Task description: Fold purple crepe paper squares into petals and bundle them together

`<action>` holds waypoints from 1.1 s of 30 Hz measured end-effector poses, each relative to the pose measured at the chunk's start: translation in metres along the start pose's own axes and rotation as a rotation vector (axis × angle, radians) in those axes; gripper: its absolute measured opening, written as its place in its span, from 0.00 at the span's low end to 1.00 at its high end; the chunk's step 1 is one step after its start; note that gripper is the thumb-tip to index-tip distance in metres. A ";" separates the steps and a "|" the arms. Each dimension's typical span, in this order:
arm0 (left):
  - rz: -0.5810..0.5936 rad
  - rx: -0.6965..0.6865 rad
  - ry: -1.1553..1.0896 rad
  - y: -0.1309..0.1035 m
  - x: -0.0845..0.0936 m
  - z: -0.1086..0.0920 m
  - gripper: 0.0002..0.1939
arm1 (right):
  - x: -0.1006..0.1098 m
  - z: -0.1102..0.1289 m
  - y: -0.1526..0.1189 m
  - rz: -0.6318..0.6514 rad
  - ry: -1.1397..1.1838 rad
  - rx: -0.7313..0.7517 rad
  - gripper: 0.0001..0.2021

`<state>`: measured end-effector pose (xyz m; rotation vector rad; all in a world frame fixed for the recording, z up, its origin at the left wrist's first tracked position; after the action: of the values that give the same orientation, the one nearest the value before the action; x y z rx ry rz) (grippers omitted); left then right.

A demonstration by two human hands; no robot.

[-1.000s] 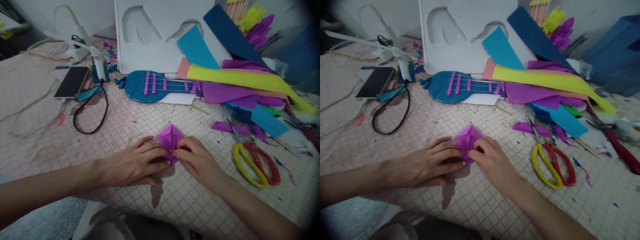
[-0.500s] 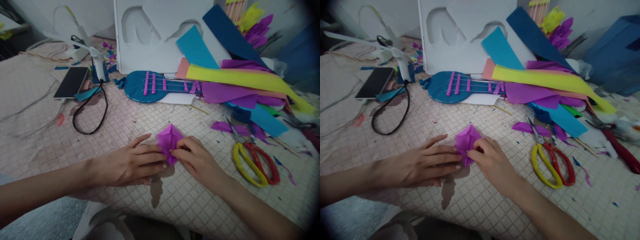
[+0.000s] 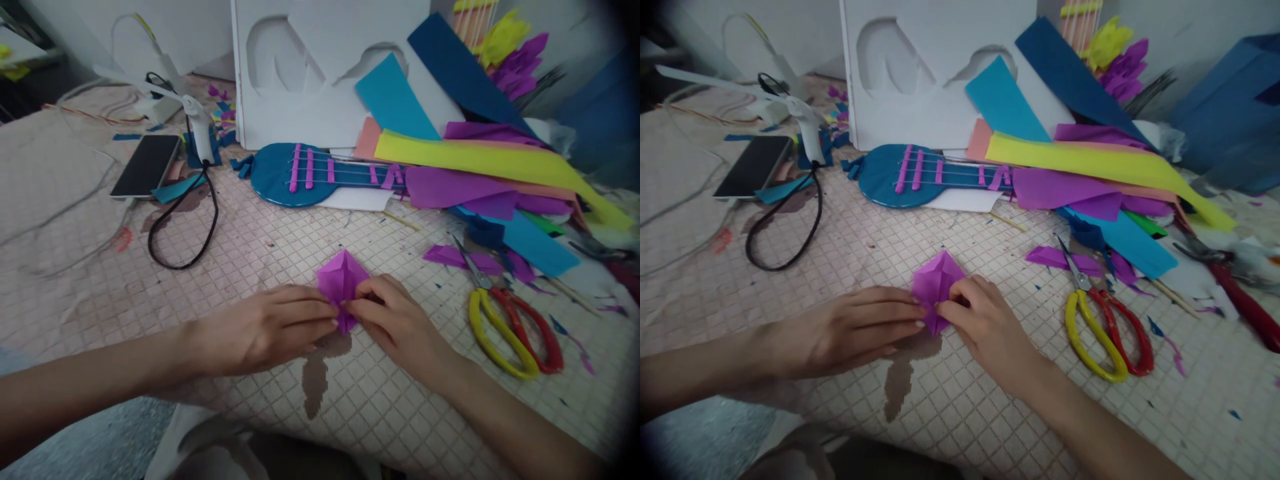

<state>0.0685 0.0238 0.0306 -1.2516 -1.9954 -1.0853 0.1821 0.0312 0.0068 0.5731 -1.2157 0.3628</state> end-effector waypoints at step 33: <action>0.179 -0.017 0.034 0.006 -0.023 0.003 0.13 | -0.001 -0.014 -0.001 -0.023 0.123 -0.145 0.09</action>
<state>0.0835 0.0174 0.0135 -1.3826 -1.8134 -1.0314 0.1934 0.0387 0.0018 0.4330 -1.1059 0.2833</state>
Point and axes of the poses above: each hand's wrist, its own y-axis towards the middle knuckle, its own x-axis out of the back of the hand, z = x × y, the point moved 9 cm from there along y, towards the middle knuckle, and after that the axes turned 14 degrees about -y, right-handed, at the moved point
